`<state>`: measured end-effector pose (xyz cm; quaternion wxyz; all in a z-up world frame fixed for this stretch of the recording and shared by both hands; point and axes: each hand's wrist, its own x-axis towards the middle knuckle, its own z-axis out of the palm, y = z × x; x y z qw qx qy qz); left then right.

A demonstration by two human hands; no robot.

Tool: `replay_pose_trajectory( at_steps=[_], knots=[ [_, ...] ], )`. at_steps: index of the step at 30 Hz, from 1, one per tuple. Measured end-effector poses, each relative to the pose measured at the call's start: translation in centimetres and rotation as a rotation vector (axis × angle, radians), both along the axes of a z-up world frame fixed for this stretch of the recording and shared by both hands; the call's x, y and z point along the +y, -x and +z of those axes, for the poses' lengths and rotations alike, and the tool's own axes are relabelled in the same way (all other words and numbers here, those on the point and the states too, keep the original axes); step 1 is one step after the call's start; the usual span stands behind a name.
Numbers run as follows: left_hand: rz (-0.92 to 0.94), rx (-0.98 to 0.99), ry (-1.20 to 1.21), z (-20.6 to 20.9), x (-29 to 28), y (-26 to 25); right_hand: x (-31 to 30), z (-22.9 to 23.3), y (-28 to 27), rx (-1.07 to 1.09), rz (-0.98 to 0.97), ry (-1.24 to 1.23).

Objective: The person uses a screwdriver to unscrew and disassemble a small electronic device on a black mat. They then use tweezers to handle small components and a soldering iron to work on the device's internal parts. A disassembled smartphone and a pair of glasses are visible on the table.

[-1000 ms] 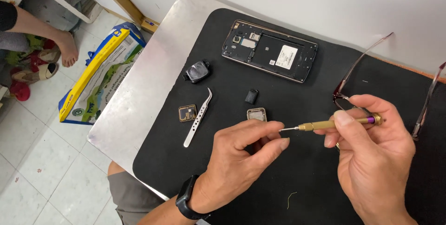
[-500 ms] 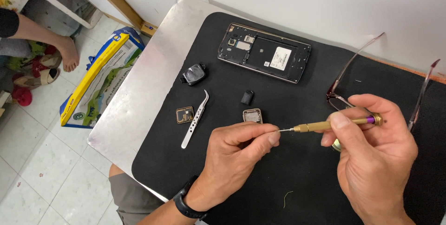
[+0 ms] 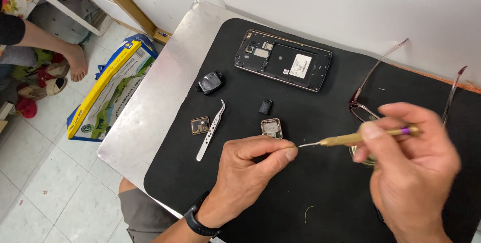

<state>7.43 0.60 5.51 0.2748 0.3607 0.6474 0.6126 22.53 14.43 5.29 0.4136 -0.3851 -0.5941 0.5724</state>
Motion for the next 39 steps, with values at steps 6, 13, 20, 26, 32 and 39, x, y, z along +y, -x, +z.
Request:
replay_pose_trajectory(
  at_steps=[6,13,20,26,32,39],
  knots=[
    [-0.078,0.216,0.025,-0.5,1.9,-1.4,2.7,-0.3,-1.8,0.165,-0.134,-0.091],
    [-0.284,0.650,-0.135,-3.5,7.3,-4.0,3.9,1.9,-3.0,0.138,-0.285,-0.123],
    [-0.271,0.738,-0.094,-5.6,8.7,-4.5,4.3,2.1,-4.2,0.174,-0.317,-0.101],
    [-0.302,0.848,-0.101,-5.5,8.8,-4.6,4.3,2.6,-4.5,0.153,-0.325,-0.122],
    [-0.406,0.810,-0.161,-5.7,8.8,-3.6,4.4,2.7,-4.6,0.157,-0.286,-0.166],
    [-0.271,0.902,-0.044,-5.6,9.1,-5.3,4.3,2.7,-4.5,0.159,-0.289,-0.150]
  ],
)
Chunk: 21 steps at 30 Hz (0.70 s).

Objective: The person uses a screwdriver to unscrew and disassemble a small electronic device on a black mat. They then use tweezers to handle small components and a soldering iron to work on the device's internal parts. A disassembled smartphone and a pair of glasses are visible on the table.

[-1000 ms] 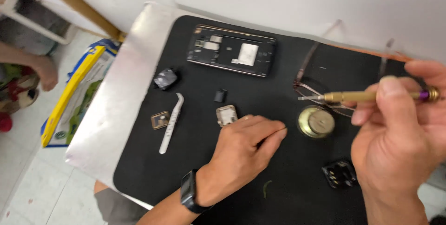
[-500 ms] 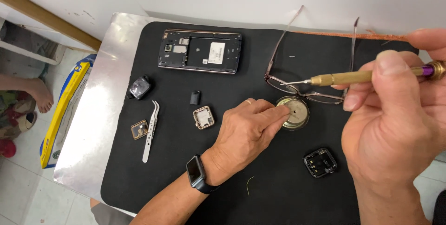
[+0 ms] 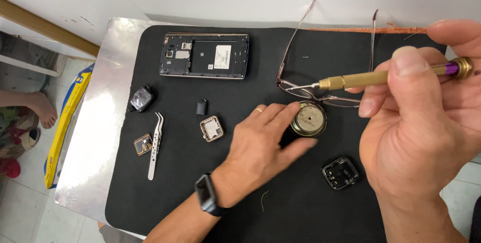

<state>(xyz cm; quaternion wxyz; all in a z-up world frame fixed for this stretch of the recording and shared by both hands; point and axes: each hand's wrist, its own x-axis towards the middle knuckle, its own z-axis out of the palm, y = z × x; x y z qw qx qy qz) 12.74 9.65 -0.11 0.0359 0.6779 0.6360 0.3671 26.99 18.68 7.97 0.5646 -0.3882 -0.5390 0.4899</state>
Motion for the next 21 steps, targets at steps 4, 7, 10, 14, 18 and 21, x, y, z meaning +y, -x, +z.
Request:
replay_pose_trajectory(
  at_steps=[4,7,10,14,18,21],
  knots=[
    [0.154,0.135,0.122,-0.5,0.9,-1.6,0.0,-0.4,0.1,-0.012,0.019,-0.036],
    [0.168,0.107,0.021,-0.5,1.0,-1.5,0.2,-0.3,0.2,-0.001,0.012,-0.027],
    [0.132,0.009,0.057,0.5,-0.2,-0.8,0.3,-0.5,0.2,0.014,-0.003,-0.009],
    [0.070,-0.146,0.159,2.1,-4.3,1.2,0.6,-0.9,0.1,0.029,0.008,0.031],
    [0.222,-0.409,0.253,3.6,-8.4,3.4,0.5,-1.7,-0.1,-0.034,0.045,0.003],
    [0.335,-0.412,0.355,3.9,-10.0,3.9,0.6,-2.4,-0.1,-0.081,0.043,0.015]
  ],
)
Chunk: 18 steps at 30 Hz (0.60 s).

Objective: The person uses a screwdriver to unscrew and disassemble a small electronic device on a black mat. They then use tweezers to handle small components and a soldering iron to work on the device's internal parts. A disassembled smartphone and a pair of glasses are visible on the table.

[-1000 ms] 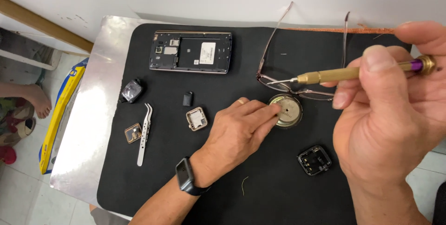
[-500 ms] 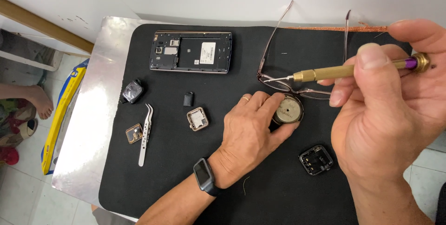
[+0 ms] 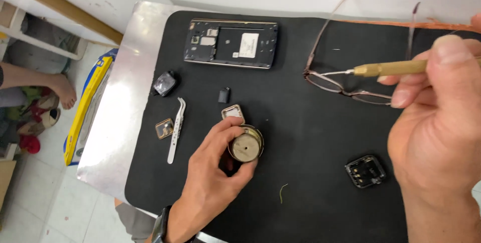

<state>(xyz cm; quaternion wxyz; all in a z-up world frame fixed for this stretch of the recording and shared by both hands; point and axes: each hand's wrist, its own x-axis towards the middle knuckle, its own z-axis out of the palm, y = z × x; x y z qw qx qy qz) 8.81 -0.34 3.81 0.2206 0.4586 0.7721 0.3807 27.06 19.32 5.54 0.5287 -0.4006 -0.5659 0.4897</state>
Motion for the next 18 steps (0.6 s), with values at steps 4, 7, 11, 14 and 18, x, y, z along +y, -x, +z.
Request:
replay_pose_trajectory(
  at_steps=[4,7,11,14,18],
  knots=[
    [0.000,-0.040,-0.014,-1.3,-0.6,0.2,1.1,-2.2,-0.2,0.000,-0.047,0.149],
    [-0.022,-0.055,-0.033,-1.1,-0.6,-0.1,1.6,-2.9,0.0,-0.060,-0.035,0.113],
    [0.038,-0.030,-0.019,-0.1,-1.2,0.2,2.1,-3.2,0.5,-0.069,-0.010,0.081],
    [0.014,0.024,-0.036,-0.9,-2.1,0.1,2.1,-3.2,0.5,-0.066,-0.009,0.092],
    [-0.071,0.290,-0.096,-2.9,-2.3,-0.3,2.3,-3.9,0.3,-0.094,-0.017,0.119]
  ],
)
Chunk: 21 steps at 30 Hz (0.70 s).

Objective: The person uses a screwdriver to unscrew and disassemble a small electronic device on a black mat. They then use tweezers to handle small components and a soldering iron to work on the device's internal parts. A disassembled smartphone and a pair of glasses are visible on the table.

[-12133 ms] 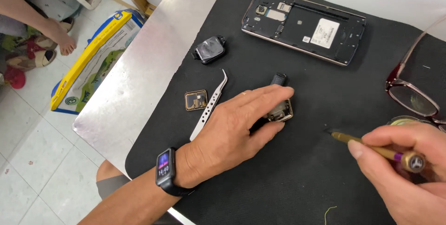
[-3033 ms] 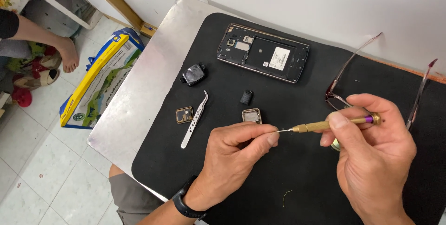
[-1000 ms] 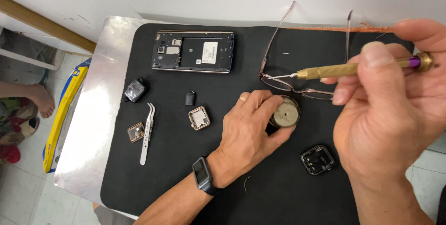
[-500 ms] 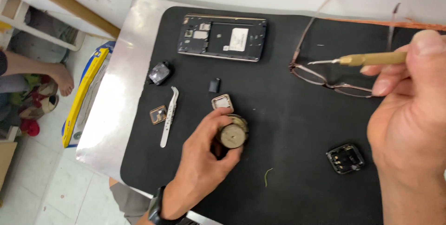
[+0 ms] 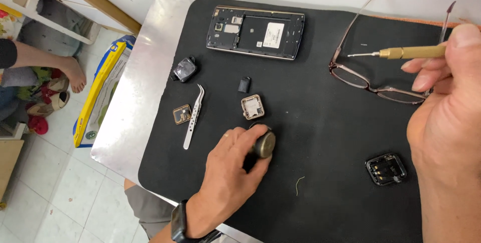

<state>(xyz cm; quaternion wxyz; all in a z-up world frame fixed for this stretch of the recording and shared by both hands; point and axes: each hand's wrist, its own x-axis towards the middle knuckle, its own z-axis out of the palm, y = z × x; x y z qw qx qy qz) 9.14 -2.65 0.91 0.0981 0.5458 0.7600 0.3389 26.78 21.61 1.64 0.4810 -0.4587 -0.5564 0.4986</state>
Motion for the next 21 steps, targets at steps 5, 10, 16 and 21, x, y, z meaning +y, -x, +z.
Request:
replay_pose_trajectory(
  at_steps=[5,10,16,21],
  knots=[
    [-0.166,0.058,0.043,0.9,0.9,0.5,-0.2,0.4,0.2,0.032,0.006,-0.003],
    [-0.177,-0.039,-0.021,0.9,0.2,1.4,-1.2,2.2,1.0,0.011,0.051,-0.069],
    [-0.033,-0.267,0.015,3.3,-1.7,3.0,-1.1,0.2,0.6,-0.026,0.123,-0.148],
    [0.023,-0.122,0.159,3.9,-2.5,3.6,1.0,-4.1,-1.5,-0.100,0.123,-0.114]
  ],
)
